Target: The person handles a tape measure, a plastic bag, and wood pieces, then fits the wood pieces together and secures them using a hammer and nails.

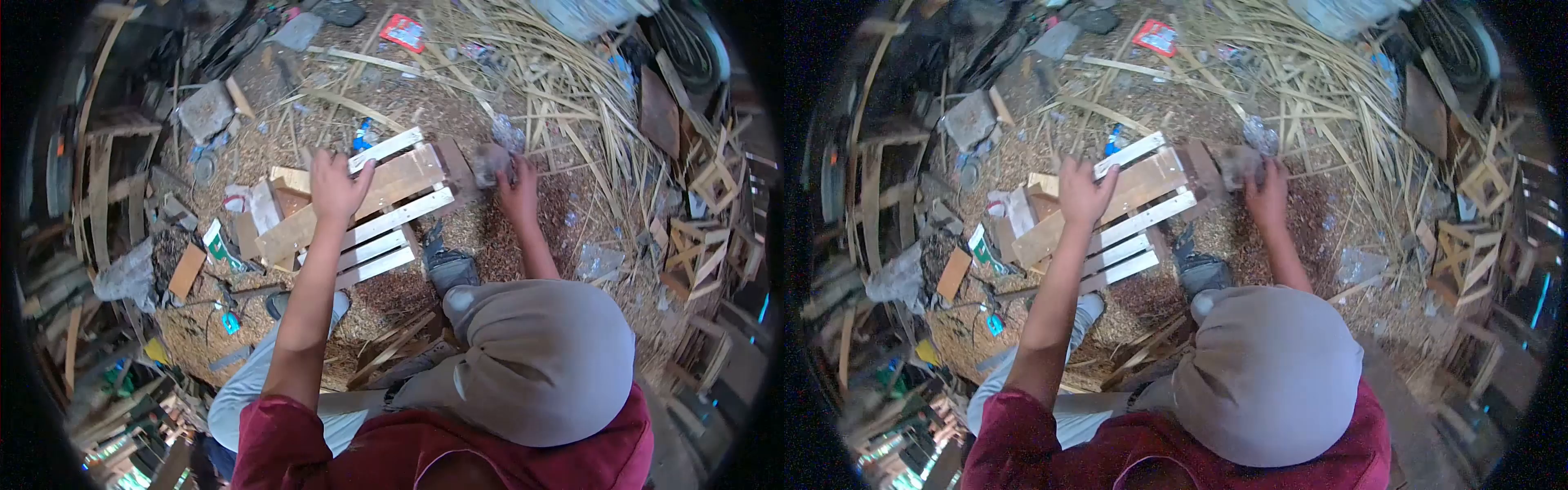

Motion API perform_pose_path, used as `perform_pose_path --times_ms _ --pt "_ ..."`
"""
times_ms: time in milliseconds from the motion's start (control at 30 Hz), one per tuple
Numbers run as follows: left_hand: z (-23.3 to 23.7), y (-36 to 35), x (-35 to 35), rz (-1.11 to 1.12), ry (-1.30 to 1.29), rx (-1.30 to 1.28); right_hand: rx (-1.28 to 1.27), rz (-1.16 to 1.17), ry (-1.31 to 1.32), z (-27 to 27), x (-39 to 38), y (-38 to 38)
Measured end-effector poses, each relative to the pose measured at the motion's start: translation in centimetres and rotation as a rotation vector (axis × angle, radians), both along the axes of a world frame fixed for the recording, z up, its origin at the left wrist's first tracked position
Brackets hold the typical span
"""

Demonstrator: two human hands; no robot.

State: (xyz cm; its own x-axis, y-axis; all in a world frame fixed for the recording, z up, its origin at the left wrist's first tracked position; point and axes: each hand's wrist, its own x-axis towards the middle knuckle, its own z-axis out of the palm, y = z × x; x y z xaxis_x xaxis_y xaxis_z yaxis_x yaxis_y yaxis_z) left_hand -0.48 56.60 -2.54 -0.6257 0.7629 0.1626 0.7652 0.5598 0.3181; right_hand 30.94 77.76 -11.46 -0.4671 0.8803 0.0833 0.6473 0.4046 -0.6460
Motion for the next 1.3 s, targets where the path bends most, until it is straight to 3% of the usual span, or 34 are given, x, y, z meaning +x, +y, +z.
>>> perform_pose_path --times_ms 100,267,400,500,567,633,767,900,1100,1200,1300 --pt "0.1 -0.1 -0.2 0.054 0.091 0.024 -0.013 -0.002 0.045 2.7 -1.2 0.4" --pt "0.2 -0.9 0.0 0.118 0.085 0.176 -0.054 0.256 0.077 6.4 -4.1 0.6" --pt "0.7 -3.8 -1.2 0.196 -0.024 0.43 -0.039 0.526 0.077 15.2 -6.7 0.6" --pt "5.9 -8.3 -2.2 0.186 -0.324 0.6 -0.034 0.729 0.054 22.3 -8.2 1.4" --pt "8.7 -12.5 -4.6 0.13 -0.296 0.645 -0.024 0.834 0.031 27.1 -9.0 1.3" --pt "13.9 -17.6 -6.1 0.223 -0.341 0.577 -0.073 0.912 -0.009 30.9 -10.0 0.7" --pt "23.7 -26.1 -8.2 0.432 -0.839 0.686 -0.095 1.066 -0.105 39.4 -13.4 -4.4" --pt "30.7 -31.1 -7.0 0.342 -0.97 0.75 -0.023 1.378 -0.131 44.3 -18.5 -11.0" --pt "30.3 -34.1 -10.2 0.297 -0.973 0.74 0.175 1.618 -0.281 40.5 -28.7 -18.5" --pt "26.5 -34.8 -13.2 0.318 -0.985 0.703 0.133 1.678 -0.365 34.8 -33.8 -19.9" --pt "19.4 -34.7 -15.0 0.41 -1.053 0.726 0.138 1.732 -0.431 28.1 -37.6 -20.1"
